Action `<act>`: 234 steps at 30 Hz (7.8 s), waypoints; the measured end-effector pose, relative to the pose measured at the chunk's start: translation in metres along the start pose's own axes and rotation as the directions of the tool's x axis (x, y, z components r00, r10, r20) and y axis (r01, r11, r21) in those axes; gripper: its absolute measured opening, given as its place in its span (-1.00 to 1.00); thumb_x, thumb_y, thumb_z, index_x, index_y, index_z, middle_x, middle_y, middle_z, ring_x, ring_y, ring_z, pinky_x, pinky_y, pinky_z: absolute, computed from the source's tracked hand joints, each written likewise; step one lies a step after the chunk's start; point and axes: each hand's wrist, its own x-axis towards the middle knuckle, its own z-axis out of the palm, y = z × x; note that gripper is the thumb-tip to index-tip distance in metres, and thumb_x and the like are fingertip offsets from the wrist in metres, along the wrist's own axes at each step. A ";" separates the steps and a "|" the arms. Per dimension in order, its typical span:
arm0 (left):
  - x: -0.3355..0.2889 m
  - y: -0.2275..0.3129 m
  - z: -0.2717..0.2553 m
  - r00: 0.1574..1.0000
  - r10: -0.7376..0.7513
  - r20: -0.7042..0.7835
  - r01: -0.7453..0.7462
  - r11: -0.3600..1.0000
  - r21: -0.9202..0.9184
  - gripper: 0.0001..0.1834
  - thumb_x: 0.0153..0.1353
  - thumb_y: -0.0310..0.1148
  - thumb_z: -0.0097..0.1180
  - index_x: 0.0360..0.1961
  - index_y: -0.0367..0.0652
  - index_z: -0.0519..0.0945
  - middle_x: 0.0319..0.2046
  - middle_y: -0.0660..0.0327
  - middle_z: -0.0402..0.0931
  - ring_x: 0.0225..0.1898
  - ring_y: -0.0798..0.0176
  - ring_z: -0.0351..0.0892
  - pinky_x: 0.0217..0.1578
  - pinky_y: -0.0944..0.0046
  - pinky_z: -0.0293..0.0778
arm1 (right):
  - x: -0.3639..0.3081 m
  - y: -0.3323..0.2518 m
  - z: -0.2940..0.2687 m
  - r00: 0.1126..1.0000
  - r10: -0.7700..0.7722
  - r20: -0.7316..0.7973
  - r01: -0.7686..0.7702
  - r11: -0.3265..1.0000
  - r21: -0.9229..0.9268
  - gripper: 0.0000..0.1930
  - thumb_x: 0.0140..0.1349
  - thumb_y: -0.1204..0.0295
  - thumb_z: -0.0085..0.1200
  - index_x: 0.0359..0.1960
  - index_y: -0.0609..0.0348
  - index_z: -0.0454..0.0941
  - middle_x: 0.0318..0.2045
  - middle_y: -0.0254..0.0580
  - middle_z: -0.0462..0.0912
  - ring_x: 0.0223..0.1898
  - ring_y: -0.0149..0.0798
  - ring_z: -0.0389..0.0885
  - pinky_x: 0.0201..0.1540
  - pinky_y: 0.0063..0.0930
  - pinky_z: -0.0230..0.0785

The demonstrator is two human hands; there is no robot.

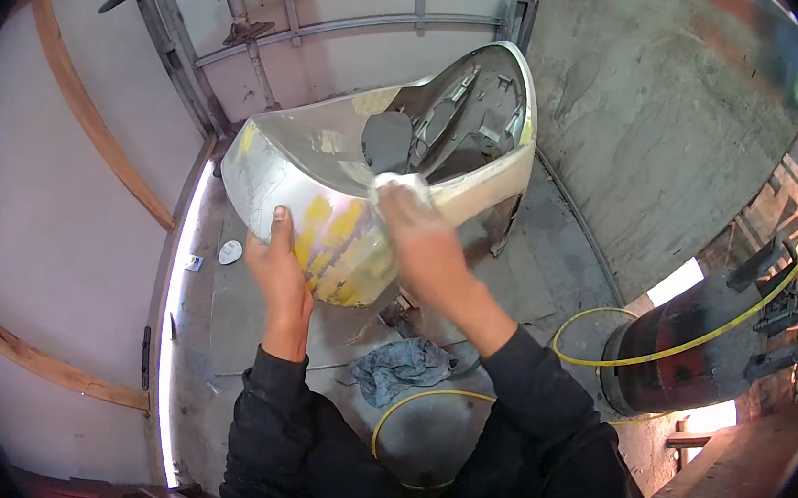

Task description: The person sands a vehicle body panel with a sanding disc by hand and rubs the sanded surface with their bare hands.

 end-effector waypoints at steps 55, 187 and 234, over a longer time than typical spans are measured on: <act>-0.017 -0.011 0.021 1.000 0.023 0.006 -0.023 1.000 0.016 -0.58 0.46 -0.32 0.08 0.18 -0.42 0.43 0.09 0.04 0.52 0.06 0.22 0.54 0.12 0.20 0.44 | -0.017 0.005 0.013 0.908 0.418 -0.010 -0.416 0.900 -0.130 -0.17 0.01 0.47 0.18 0.30 0.75 0.14 0.34 0.64 0.17 0.41 0.45 0.16 0.38 0.15 0.12; -0.006 -0.014 0.014 0.944 -0.042 0.328 0.064 0.996 -0.056 -0.51 0.56 -0.18 -0.10 0.33 -0.30 0.32 0.23 0.11 0.45 0.21 0.20 0.49 0.21 0.16 0.42 | -0.030 0.016 0.028 0.921 0.327 -0.211 -0.318 0.945 0.077 -0.26 0.10 0.57 -0.02 0.35 0.70 0.12 0.37 0.66 0.12 0.42 0.55 0.12 0.25 0.01 0.37; 0.018 -0.018 -0.001 0.976 -0.107 0.187 0.150 0.961 -0.233 -0.53 0.54 -0.20 -0.05 0.29 -0.33 0.33 0.18 0.06 0.47 0.17 0.17 0.50 0.20 0.15 0.43 | -0.026 -0.024 0.052 0.992 0.125 -0.003 -0.118 0.946 0.302 0.21 0.07 -0.24 0.22 0.44 0.60 -0.01 0.45 0.57 -0.02 0.51 0.42 -0.08 0.43 0.16 0.02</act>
